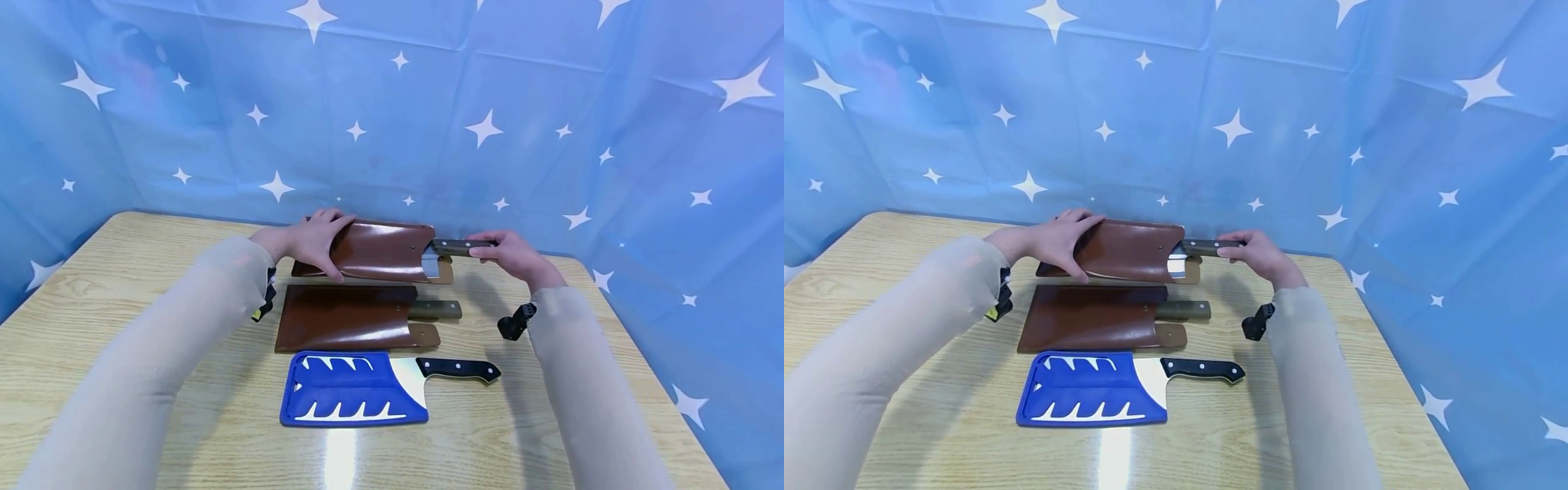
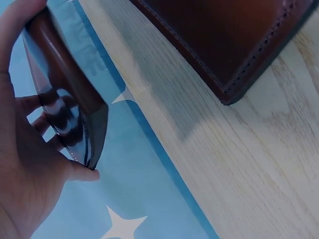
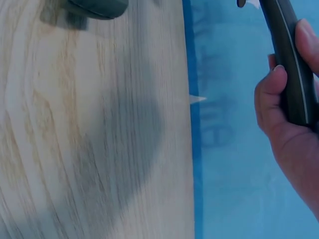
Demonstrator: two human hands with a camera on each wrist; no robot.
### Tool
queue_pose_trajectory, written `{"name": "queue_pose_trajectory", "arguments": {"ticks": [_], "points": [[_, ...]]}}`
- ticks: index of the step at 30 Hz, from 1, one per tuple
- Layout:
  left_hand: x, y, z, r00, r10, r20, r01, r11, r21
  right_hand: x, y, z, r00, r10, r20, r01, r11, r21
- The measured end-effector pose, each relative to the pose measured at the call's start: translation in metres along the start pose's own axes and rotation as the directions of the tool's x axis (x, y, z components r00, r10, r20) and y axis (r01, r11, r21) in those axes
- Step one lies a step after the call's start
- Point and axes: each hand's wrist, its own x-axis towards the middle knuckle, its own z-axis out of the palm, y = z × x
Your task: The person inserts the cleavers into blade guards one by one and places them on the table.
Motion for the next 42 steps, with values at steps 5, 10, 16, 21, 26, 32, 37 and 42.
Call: {"name": "queue_pose_trajectory", "arguments": {"ticks": [5, 10, 16, 21, 26, 32, 37, 42], "points": [[0.002, 0.001, 0.002, 1.000, -0.009, -0.004, 0.009, 1.000, -0.002, 0.004, -0.001, 0.006, 1.000, 0.019, -0.003, -0.019, 1.000, 0.012], [0.006, 0.004, 0.005, 1.000, -0.011, -0.009, 0.011, 1.000, 0.001, 0.013, -0.005, 0.016, 1.000, 0.022, -0.002, -0.022, 0.999, 0.024], [0.011, 0.005, 0.006, 1.000, -0.018, -0.009, 0.018, 1.000, 0.012, 0.022, -0.009, 0.026, 1.000, 0.022, 0.015, -0.023, 0.998, 0.062], [0.019, 0.002, 0.011, 1.000, -0.014, -0.010, 0.014, 1.000, 0.014, 0.023, -0.006, 0.027, 0.999, 0.054, 0.008, -0.054, 0.987, 0.153], [0.028, -0.002, 0.018, 1.000, -0.020, -0.004, 0.020, 1.000, 0.016, 0.026, 0.000, 0.030, 0.993, 0.106, -0.058, -0.089, 0.967, 0.241], [0.033, -0.007, 0.024, 0.998, -0.038, 0.040, 0.038, 0.999, 0.004, 0.033, 0.002, 0.038, 0.972, 0.203, -0.118, -0.156, 0.934, 0.321], [0.033, -0.016, 0.031, 0.996, -0.053, 0.068, 0.052, 0.999, 0.012, 0.038, 0.005, 0.042, 0.965, 0.240, -0.107, -0.180, 0.900, 0.398], [0.032, -0.025, 0.036, 0.995, -0.055, 0.088, 0.052, 0.998, 0.037, 0.042, 0.006, 0.048, 0.964, 0.257, -0.067, -0.208, 0.887, 0.411]]}}
